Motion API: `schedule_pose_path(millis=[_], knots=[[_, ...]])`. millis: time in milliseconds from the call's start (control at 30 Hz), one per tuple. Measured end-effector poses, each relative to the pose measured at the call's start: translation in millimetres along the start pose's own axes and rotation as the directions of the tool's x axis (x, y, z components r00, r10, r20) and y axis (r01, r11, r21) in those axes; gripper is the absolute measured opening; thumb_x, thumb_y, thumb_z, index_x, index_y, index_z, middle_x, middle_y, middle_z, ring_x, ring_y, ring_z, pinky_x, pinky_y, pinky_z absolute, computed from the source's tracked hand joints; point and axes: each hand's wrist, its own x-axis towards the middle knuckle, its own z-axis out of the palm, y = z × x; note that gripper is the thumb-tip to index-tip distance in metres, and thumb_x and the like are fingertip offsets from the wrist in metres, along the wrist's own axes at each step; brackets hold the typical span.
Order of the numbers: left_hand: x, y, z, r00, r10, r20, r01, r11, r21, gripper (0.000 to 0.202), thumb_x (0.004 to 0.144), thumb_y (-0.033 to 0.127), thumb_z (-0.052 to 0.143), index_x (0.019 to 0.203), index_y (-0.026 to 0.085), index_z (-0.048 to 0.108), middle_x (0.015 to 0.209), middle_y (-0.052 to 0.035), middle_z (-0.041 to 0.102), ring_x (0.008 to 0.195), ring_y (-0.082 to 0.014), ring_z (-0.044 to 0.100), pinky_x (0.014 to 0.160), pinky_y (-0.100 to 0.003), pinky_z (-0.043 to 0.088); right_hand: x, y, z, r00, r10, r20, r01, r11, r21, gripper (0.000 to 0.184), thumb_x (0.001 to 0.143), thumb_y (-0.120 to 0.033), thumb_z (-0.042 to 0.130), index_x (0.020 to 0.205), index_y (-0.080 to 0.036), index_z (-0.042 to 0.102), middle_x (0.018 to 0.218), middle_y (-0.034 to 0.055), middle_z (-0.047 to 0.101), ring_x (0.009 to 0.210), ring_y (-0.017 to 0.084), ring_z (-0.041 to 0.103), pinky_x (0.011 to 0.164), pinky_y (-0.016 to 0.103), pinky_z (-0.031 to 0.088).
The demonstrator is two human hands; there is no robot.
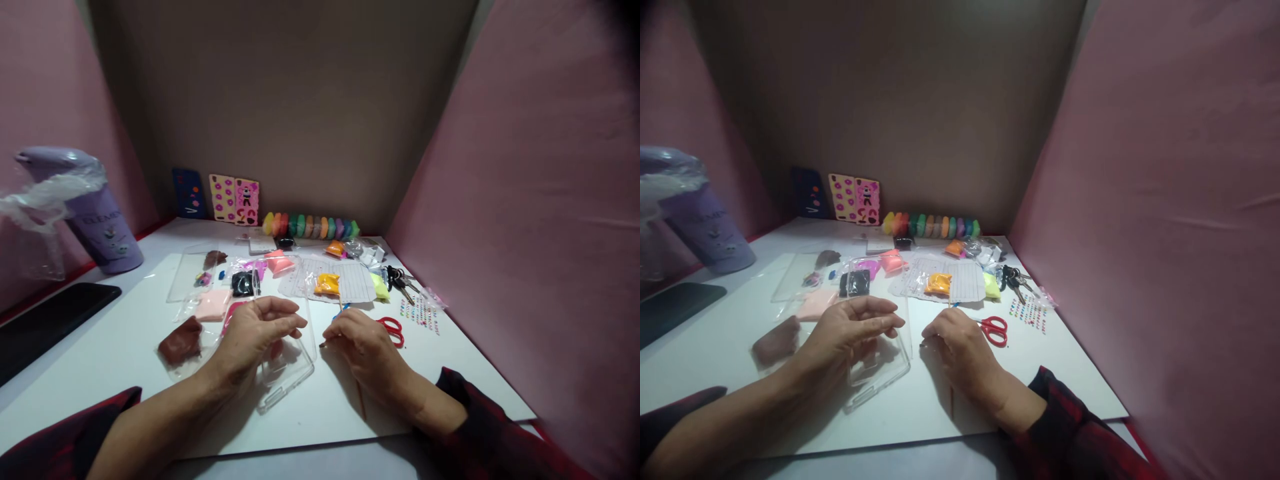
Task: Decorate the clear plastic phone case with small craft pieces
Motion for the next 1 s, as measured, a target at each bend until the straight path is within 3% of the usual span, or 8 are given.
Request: schedule_pose_path(millis=[167, 367, 567, 800, 1000], knots=[[0.1, -0.4, -1.3, 1.0, 0.02, 0.008, -0.02, 1.0, -0.001, 0.03, 0.064, 0.024, 0.078, 0.087, 0.013, 0.063, 0.075, -0.0095, 0.072, 0.06, -0.0141, 0.062, 0.043, -0.018, 0.039, 3.3, -2.4, 6.1, 0.997, -0.001, 0.073, 0.013, 0.986, -0.166, 0.024, 0.079, 0.002, 0.057, 0.07, -0.019, 0.065, 0.075, 0.0032, 0.059, 0.074, 0.018, 0.051, 0.063, 0.03, 0.04], [-0.5, 0.4, -1.0, 1.0, 0.013, -0.005, -0.013, 1.0, 0.009, 0.031, 0.063, 0.023, 0.079, 0.087, 0.013, 0.063, 0.075, -0.01, 0.072, 0.059, -0.0136, 0.061, 0.041, -0.017, 0.037, 9.4, 1.8, -13.5, 0.997, -0.034, -0.075, 0.032, 0.999, -0.031, 0.017, 0.078, -0.001, 0.059, 0.077, -0.017, 0.06, 0.085, 0.0055, 0.06, 0.085, 0.021, 0.052, 0.074, 0.035, 0.04], [-1.5, 1.3, 0.0, 1.0, -0.014, 0.006, 0.014, 1.0, 0.016, 0.028, 0.065, 0.022, 0.076, 0.088, 0.012, 0.062, 0.07, -0.009, 0.071, 0.047, -0.0088, 0.054, 0.038, -0.016, 0.034, 11.0, 2.7, -37.4, 0.994, -0.038, 0.101, 0.047, 0.995, -0.083, 0.026, 0.071, 0.005, 0.059, 0.072, -0.02, 0.06, 0.08, 0.0002, 0.062, 0.085, 0.02, 0.051, 0.077, 0.037, 0.035], [-1.6, -0.7, 0.7, 0.999, -0.034, 0.027, 0.032, 0.998, 0.05, 0.03, 0.064, 0.022, 0.077, 0.088, 0.012, 0.061, 0.07, -0.0096, 0.071, 0.052, -0.012, 0.058, 0.038, -0.016, 0.034, 6.9, 3.7, -30.3, 0.972, -0.061, 0.227, 0.097, 0.984, -0.15, 0.025, 0.064, 0.005, 0.06, 0.065, -0.02, 0.058, 0.075, 0.0, 0.061, 0.082, 0.021, 0.048, 0.074, 0.037, 0.034], [3.0, 2.3, -5.7, 0.986, 0.16, -0.055, -0.161, 0.987, -0.006, 0.04, 0.067, 0.026, 0.076, 0.095, 0.018, 0.048, 0.068, -0.0052, 0.071, 0.046, -0.0145, 0.058, 0.031, -0.016, 0.033, 5.9, 4.8, -25.9, 0.974, -0.084, 0.209, 0.119, 0.98, -0.159, 0.024, 0.067, 0.005, 0.057, 0.066, -0.019, 0.057, 0.076, 0.0012, 0.061, 0.083, 0.021, 0.048, 0.072, 0.035, 0.033]])
